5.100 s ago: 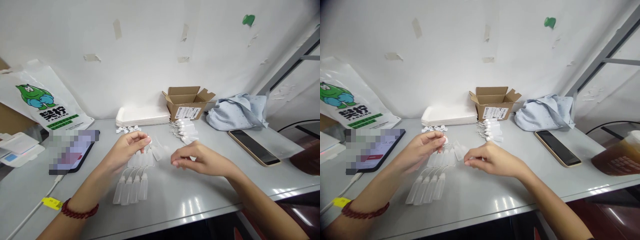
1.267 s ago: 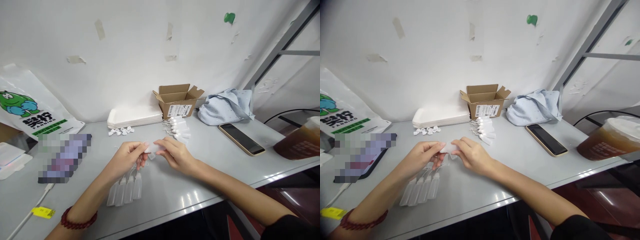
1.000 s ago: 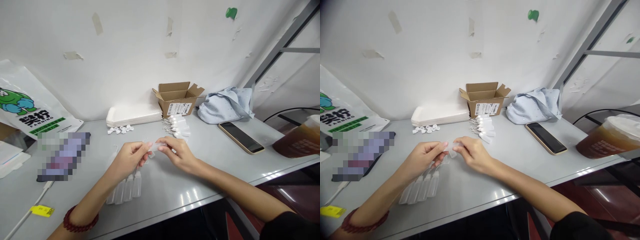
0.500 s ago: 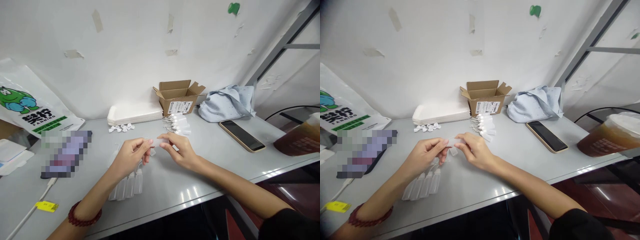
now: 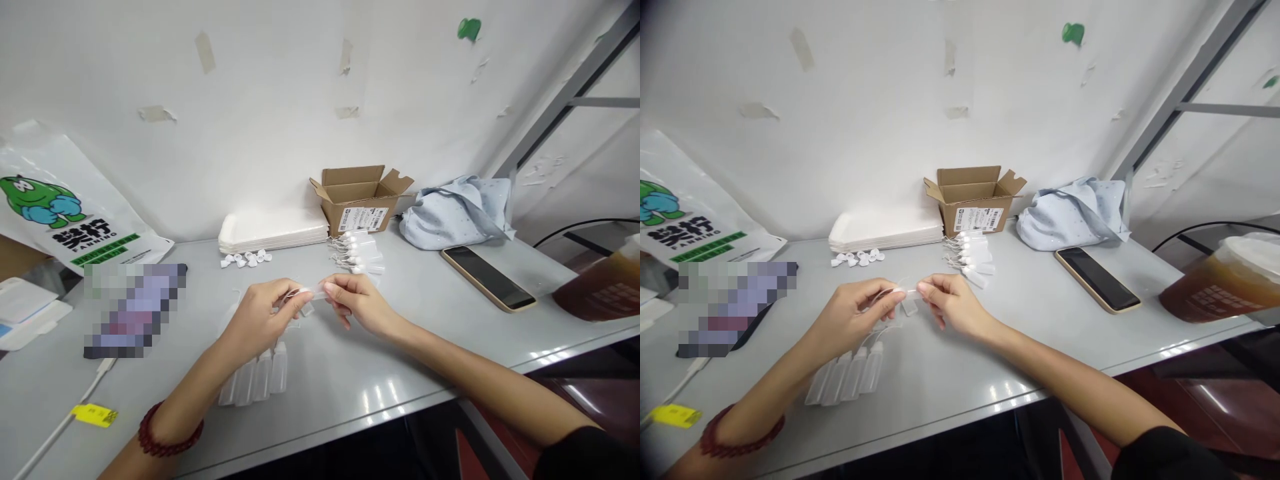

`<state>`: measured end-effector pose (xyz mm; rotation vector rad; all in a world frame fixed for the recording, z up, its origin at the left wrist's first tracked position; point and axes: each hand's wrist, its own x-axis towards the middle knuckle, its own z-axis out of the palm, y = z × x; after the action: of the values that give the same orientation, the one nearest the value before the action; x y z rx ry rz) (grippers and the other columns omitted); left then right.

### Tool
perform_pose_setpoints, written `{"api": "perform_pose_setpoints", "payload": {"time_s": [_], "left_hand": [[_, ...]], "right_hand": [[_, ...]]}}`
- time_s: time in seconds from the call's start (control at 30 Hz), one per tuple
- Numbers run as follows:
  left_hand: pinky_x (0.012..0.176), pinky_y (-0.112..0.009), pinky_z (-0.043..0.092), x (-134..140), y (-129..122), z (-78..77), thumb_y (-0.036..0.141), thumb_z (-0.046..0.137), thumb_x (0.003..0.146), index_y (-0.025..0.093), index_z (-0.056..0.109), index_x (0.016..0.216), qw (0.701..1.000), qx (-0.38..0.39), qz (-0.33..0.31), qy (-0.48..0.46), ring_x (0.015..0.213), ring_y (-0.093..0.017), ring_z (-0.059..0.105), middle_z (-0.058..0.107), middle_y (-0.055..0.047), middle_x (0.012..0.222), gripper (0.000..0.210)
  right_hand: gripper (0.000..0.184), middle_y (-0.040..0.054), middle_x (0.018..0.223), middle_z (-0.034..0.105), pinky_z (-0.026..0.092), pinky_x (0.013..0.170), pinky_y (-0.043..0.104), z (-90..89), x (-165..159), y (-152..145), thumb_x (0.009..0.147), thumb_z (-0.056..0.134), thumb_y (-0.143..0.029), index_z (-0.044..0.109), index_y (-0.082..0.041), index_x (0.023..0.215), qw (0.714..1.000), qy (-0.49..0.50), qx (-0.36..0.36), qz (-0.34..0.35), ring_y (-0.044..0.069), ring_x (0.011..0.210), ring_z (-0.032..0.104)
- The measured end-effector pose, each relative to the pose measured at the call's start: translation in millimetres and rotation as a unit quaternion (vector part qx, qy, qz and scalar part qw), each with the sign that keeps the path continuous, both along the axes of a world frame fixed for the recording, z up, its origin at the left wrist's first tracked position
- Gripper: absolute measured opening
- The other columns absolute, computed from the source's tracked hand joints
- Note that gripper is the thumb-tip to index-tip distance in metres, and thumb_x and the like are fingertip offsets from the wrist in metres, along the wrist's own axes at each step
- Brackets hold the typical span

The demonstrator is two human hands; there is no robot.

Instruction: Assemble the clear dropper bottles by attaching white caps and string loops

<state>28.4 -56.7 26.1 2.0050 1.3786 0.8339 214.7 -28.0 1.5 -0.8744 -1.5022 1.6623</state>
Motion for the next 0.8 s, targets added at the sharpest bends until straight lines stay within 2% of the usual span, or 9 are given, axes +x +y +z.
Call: {"api": "perform_pose_setpoints", "payload": {"time_s": [0.1,0.2,0.27,0.33,0.4,0.53,0.67,0.8], "left_hand": [[0.056,-0.021,0.043,-6,5,2.2,0.044,0.051,0.087,0.019,0.062,0.072,1.000,-0.013,0.010,-0.017,0.058,-0.012,0.056,0.061,0.002,0.062,0.032],[0.059,-0.023,0.045,-22,16,0.6,0.046,0.047,0.087,0.019,0.064,0.075,0.998,0.006,0.059,0.003,0.060,-0.014,0.057,0.064,0.000,0.067,0.034],[0.063,-0.025,0.046,-38,26,-3.4,0.044,0.046,0.086,0.019,0.063,0.073,0.992,0.027,0.116,0.050,0.064,-0.016,0.059,0.066,-0.002,0.070,0.033],[0.072,-0.030,0.047,-57,36,-9.3,0.037,0.045,0.083,0.019,0.064,0.080,0.974,0.069,0.176,0.127,0.073,-0.020,0.062,0.070,-0.005,0.081,0.026],[0.078,-0.034,0.046,-75,47,-15.9,0.031,0.044,0.079,0.017,0.064,0.084,0.952,0.101,0.211,0.199,0.080,-0.024,0.063,0.069,-0.009,0.087,0.026],[0.083,-0.035,0.046,-95,60,-29.1,0.029,0.041,0.077,0.014,0.065,0.094,0.942,0.111,0.212,0.237,0.081,-0.024,0.063,0.067,-0.013,0.100,0.033],[0.085,-0.034,0.047,-96,66,-39.9,0.028,0.039,0.080,0.015,0.066,0.099,0.950,0.104,0.171,0.241,0.086,-0.024,0.064,0.066,-0.012,0.111,0.035],[0.088,-0.036,0.046,-94,68,-44.1,0.029,0.040,0.080,0.017,0.067,0.096,0.951,0.103,0.156,0.245,0.092,-0.025,0.063,0.066,-0.011,0.111,0.034]], "right_hand": [[0.034,-0.0050,0.057,0.039,0.039,0.038,0.023,1.3,2,3,0.080,0.057,-0.050,0.052,-0.017,0.071,0.998,-0.020,0.052,-0.032,0.007,0.045,0.035],[0.033,-0.0030,0.062,0.045,0.039,0.043,0.024,3.5,7,9,0.084,0.053,-0.048,0.054,-0.016,0.074,0.987,-0.063,0.116,-0.087,0.007,0.045,0.042],[0.032,-0.0018,0.065,0.049,0.039,0.046,0.024,5.1,12,14,0.086,0.050,-0.046,0.058,-0.016,0.081,0.976,-0.091,0.153,-0.123,0.008,0.046,0.044],[0.032,-0.0004,0.068,0.053,0.040,0.048,0.025,6.3,17,19,0.086,0.049,-0.045,0.061,-0.015,0.090,0.963,-0.115,0.186,-0.155,0.008,0.047,0.045],[0.034,0.0014,0.070,0.056,0.040,0.050,0.026,7.4,21,23,0.087,0.049,-0.044,0.062,-0.014,0.098,0.946,-0.142,0.223,-0.185,0.010,0.051,0.047],[0.034,0.0044,0.072,0.062,0.041,0.055,0.027,9.4,28,30,0.088,0.048,-0.041,0.064,-0.015,0.103,0.907,-0.206,0.297,-0.216,0.015,0.059,0.052],[0.030,0.0062,0.078,0.066,0.043,0.061,0.029,11.3,35,38,0.089,0.047,-0.039,0.066,-0.017,0.099,0.861,-0.252,0.373,-0.236,0.016,0.063,0.054],[0.027,0.0075,0.081,0.067,0.044,0.062,0.030,13.6,45,48,0.089,0.048,-0.032,0.066,-0.017,0.101,0.833,-0.296,0.400,-0.241,0.018,0.066,0.056]]}}
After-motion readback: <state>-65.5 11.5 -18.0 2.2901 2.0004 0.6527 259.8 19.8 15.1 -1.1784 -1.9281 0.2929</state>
